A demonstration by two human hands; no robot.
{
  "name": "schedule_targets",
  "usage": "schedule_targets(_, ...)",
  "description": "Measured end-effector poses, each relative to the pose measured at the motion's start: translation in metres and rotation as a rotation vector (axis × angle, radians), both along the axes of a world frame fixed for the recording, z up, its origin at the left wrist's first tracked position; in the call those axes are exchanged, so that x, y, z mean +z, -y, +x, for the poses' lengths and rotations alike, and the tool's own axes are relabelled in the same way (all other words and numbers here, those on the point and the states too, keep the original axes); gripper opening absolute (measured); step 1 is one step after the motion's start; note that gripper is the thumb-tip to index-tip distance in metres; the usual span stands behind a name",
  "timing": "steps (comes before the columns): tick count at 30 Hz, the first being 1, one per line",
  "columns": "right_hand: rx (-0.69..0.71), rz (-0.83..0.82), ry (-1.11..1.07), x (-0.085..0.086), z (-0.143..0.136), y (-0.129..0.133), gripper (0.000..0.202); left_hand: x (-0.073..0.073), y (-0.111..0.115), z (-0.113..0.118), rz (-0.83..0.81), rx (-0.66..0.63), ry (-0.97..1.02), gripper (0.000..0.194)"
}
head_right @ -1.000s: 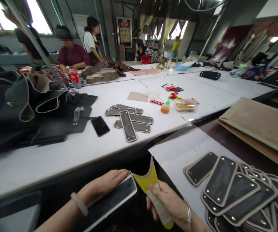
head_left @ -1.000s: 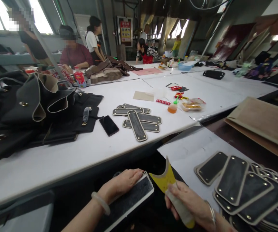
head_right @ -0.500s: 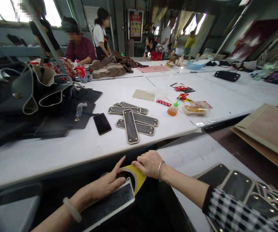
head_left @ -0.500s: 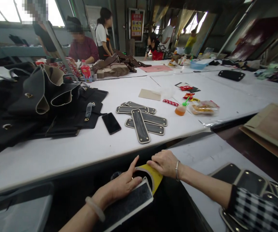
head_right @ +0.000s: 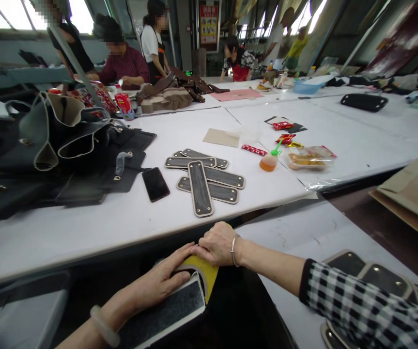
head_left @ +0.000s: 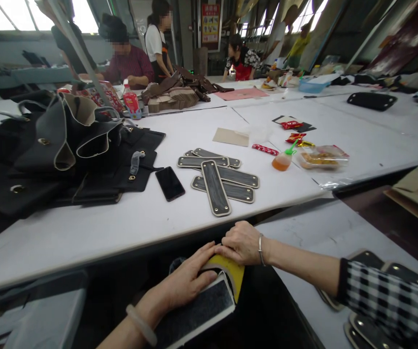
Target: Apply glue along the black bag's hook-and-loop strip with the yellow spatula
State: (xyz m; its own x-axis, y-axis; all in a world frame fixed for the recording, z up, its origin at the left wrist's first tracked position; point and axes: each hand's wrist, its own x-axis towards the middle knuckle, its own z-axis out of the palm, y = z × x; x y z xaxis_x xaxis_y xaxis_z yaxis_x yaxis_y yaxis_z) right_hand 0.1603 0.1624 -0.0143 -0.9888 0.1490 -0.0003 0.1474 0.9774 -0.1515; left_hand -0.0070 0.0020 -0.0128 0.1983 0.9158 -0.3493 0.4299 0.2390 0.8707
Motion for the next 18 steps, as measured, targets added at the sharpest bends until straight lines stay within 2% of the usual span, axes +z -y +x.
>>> schedule_targets(8, 0.085, 0.026, 0.023, 0.000, -0.005, 0.000, 0.050, 0.012, -0.005, 0.002, 0.102, -0.040, 0.042, 0.048)
schedule_targets(18, 0.122, 0.058, 0.095, 0.009, -0.007, 0.004, 0.050, 0.018, -0.004, 0.005, 0.114, -0.057, 0.010, 0.035)
